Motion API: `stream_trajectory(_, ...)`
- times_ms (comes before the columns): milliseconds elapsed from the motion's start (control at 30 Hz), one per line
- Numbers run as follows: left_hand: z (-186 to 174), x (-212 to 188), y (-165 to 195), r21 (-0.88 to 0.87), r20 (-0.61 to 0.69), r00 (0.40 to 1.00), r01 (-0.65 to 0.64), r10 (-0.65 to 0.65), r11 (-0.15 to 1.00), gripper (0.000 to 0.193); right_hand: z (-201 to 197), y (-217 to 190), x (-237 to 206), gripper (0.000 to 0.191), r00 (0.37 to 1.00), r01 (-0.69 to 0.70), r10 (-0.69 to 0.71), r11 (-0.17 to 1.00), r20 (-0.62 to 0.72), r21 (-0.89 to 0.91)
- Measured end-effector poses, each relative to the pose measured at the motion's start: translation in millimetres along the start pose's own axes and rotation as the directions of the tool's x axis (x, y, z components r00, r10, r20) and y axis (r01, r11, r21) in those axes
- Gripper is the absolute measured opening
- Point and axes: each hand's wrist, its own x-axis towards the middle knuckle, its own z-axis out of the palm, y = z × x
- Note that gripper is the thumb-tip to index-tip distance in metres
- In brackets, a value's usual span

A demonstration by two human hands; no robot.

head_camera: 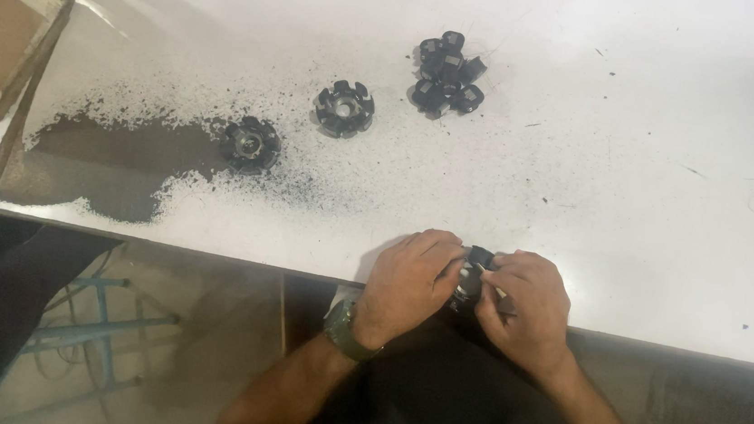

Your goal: The person sits at a workbench and assembles small black plastic parts, pressing a small insert piece into a star-shaped plastic housing by hand, one unit at a time, and sets each finished assembly on the table with the others.

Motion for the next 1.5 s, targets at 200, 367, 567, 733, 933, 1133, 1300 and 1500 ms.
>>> stream_trajectory(200,0,0,2,-0.013,-0.011,1.0,0.015,-0.015,1.0,0.015,-1,4,1,0.034,0.995,0.015,-0.012,1.0,0.099,-0.026)
stream_trajectory(367,0,-2,0,-0.018,0.011,1.0,-0.005,0.005,1.0,0.015,0,3,-2,0.031,0.998,0.0,0.002,1.0,0.068,-0.031)
stream_trajectory(567,8,-4,-5,0.02,-0.084,0.993,-0.084,0.085,0.996,0.014,0,2,-2,0.032,0.999,0.018,-0.018,1.0,0.051,-0.007)
stream_trajectory(733,13,-2,-8,0.067,-0.071,0.99,-0.114,0.119,0.991,0.011,0,0,0,0.034,0.998,0.026,-0.025,0.999,0.055,-0.019)
stream_trajectory(933,15,-3,-8,0.095,-0.104,0.984,-0.135,0.145,0.986,0.011,1,1,1,0.034,0.996,0.048,-0.046,0.998,0.073,-0.032)
stream_trajectory(1133,15,-6,-9,0.135,-0.096,0.985,-0.131,0.145,0.982,0.013,2,1,0,0.033,0.997,0.047,-0.044,0.998,0.07,-0.039)
stream_trajectory(1300,16,-6,-10,0.156,-0.097,0.983,-0.14,0.156,0.978,0.013,2,2,0,0.032,0.995,0.046,-0.041,0.997,0.095,-0.056)
stream_trajectory(1500,18,-6,-12,0.171,-0.101,0.981,-0.148,0.166,0.974,0.012,2,1,0,0.031,0.997,0.035,-0.032,0.998,0.073,-0.042)
